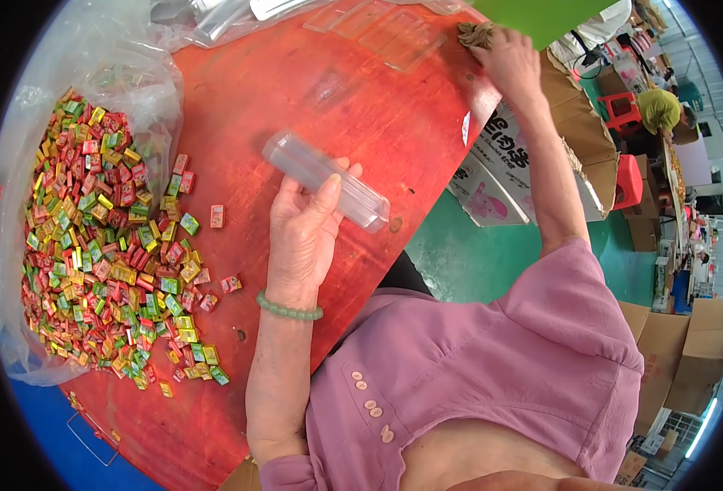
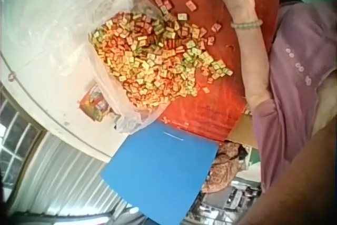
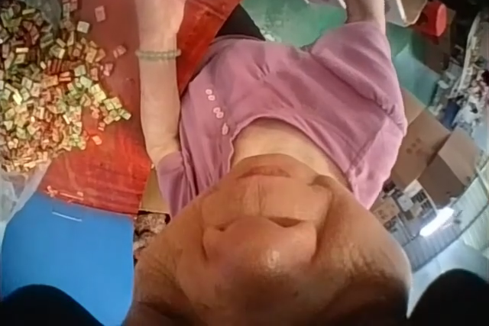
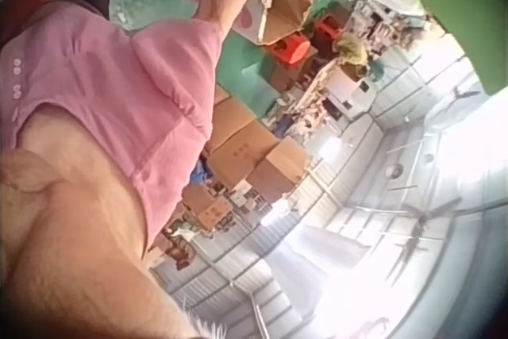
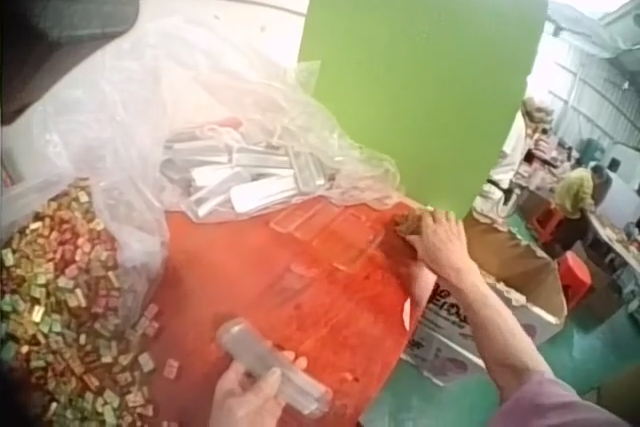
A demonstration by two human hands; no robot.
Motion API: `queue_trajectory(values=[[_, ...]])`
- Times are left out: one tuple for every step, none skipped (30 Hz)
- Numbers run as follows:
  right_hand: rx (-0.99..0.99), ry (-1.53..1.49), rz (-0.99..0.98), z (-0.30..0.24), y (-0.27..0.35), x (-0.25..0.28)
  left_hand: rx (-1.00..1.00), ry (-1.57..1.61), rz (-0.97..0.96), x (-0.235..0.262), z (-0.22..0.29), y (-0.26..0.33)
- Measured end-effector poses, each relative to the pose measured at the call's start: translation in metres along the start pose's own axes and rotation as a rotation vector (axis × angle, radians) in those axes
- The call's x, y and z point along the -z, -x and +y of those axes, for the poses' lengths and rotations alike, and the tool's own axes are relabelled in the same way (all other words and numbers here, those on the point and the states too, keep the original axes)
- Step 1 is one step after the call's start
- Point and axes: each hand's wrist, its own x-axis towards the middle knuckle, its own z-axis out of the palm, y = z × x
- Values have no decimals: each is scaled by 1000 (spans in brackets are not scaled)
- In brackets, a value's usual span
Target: Manually organizing and packing individual colorful candies into plastic trays and containers.
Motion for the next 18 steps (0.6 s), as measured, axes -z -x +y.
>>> queue_trajectory(values=[[2, -5, -10, 9, 0, -7, 3, 12, -6, 0, 0, -1], [-55, -23, -199, 22, 0, -21, 17, 11, 2, 1, 0, -3], [-108, -44, -394, 29, 1, -34, 0, 0, -12, 2, 0, -3], [-103, -48, -412, 33, 4, -45, -21, -7, -26, 3, 0, -1], [-61, -100, -364, 38, 3, -60, -13, -5, -18, 3, 0, -1], [-24, -147, -313, 46, 2, -70, -12, -3, -27, 2, 0, -1], [35, -102, -203, 56, 1, -80, -10, 0, -37, 2, 0, -1], [44, -107, -206, 50, 1, -79, -14, 4, -27, 2, 1, 0], [17, -215, -116, 45, 0, -78, -20, -6, -20, 3, 1, 1], [-14, -322, -27, 40, 0, -76, -23, -17, -12, 3, 1, 2], [-12, -326, -32, 35, 0, -71, -22, -16, -6, 3, 1, 0], [-92, -380, -56, 29, 0, -62, -18, -18, -17, 3, 1, 0], [-177, -433, -82, 25, -1, -54, -10, -21, -28, 3, 1, -2], [-199, -427, -102, 32, -4, -56, 19, -29, -25, 2, -1, -5], [-221, -312, -96, 43, -8, -68, 3, -52, -67, 2, -1, -9], [-227, -208, -99, 46, -8, -77, -17, -72, -93, 6, 0, -7], [-230, -314, -101, 42, -9, -74, -14, -55, -73, 7, 1, -7], [-228, -356, -95, 32, -10, -66, 16, -67, -72, 9, 2, -7]])
